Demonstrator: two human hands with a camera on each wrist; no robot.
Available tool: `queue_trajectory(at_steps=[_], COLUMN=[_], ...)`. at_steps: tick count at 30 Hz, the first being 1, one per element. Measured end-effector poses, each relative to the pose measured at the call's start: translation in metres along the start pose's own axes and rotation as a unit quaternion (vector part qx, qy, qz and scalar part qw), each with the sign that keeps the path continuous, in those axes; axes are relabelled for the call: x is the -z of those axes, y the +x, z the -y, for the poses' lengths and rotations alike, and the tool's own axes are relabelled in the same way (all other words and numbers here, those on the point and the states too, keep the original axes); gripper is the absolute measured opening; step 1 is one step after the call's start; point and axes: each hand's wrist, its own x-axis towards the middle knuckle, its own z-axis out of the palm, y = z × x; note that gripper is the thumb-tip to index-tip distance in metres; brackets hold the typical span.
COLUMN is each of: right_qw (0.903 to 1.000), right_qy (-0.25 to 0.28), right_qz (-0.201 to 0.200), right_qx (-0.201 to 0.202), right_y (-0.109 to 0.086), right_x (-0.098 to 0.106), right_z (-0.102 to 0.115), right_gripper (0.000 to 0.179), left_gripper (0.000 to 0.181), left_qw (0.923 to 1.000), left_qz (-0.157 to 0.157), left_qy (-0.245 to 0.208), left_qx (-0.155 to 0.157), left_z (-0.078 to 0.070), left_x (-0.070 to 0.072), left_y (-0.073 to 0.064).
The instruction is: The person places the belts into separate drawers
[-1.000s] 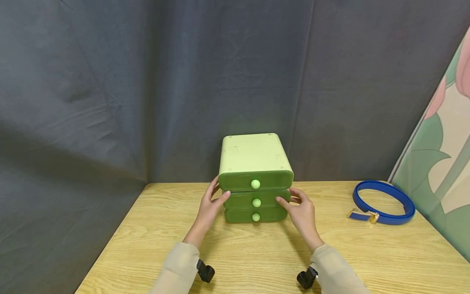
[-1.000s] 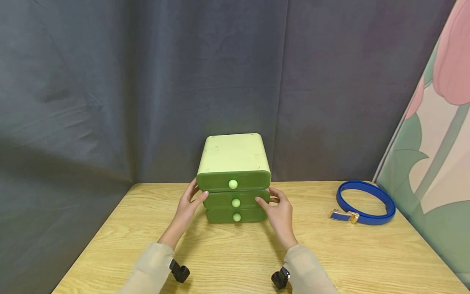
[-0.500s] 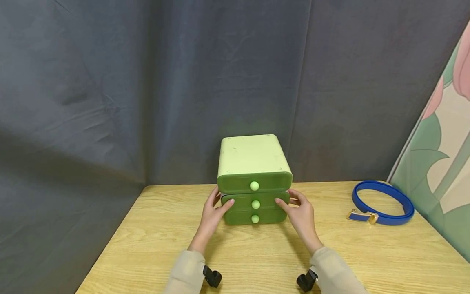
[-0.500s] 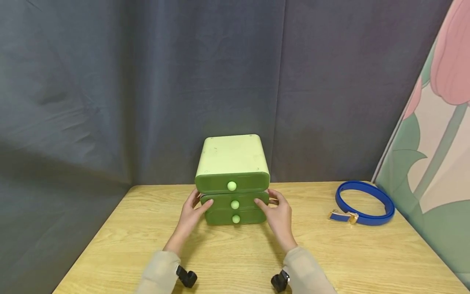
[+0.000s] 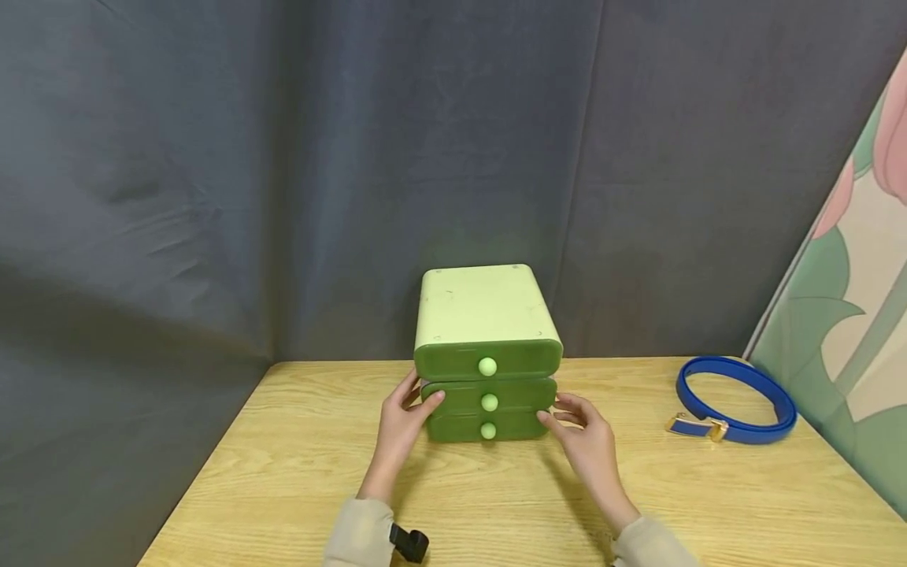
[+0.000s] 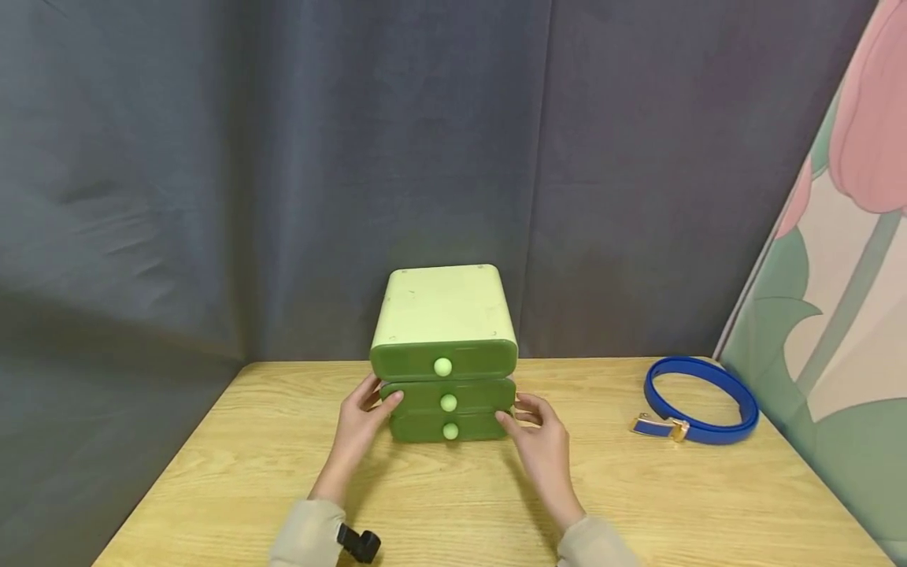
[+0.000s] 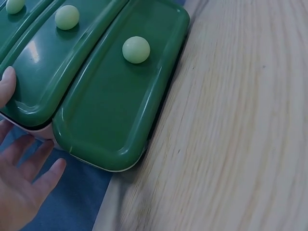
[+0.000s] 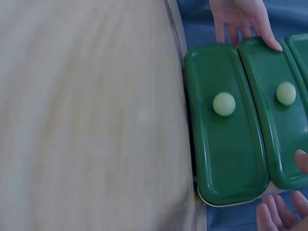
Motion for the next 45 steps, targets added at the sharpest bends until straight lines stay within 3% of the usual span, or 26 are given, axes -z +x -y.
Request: queue_trajectory(at_steps=[4, 8, 15, 23, 31, 45], right_qw=[0.9997, 0.9989, 0.9976, 0.9957, 0.9958, 0.9959], right_qy=[0.017, 0.024, 0.03, 0.02, 0.02, 0.042], right_qz=[0.017, 0.032, 0.054, 0.087, 0.088, 0.073], right_qx=[-0.012, -0.025, -0.03, -0.024, -0.013, -0.034], right_y=[-0.011, -0.018, -0.021, -0.02, -0.019, -0.016], right_x=[-0.003, -0.01, -0.029, -0.049, -0.062, -0.072], right_z=[0.002, 0.001, 0.001, 0.004, -0.001, -0.002], right_gripper=[0.053, 0.05, 0.036, 0.033, 0.031, 0.027], left_gripper=[0.066, 0.066, 0.068, 0.072, 0.065, 0.06], left_qw=[0.9999, 0.9995, 0.9982, 0.9953, 0.9858, 0.9825], left_qz=[-0.016, -0.028, -0.051, -0.065, -0.1, -0.124], left_qy=[-0.004, -0.002, 0.015, 0.063, 0.122, 0.121], left_qx=[-0.001, -0.011, -0.026, -0.034, -0.059, -0.068], left_z=[0.022, 0.026, 0.022, 0.016, 0.015, 0.014], left_x=[0.001, -0.001, -0.006, -0.012, -0.012, -0.014], left_y=[0.007, 0.006, 0.008, 0.009, 0.009, 0.008])
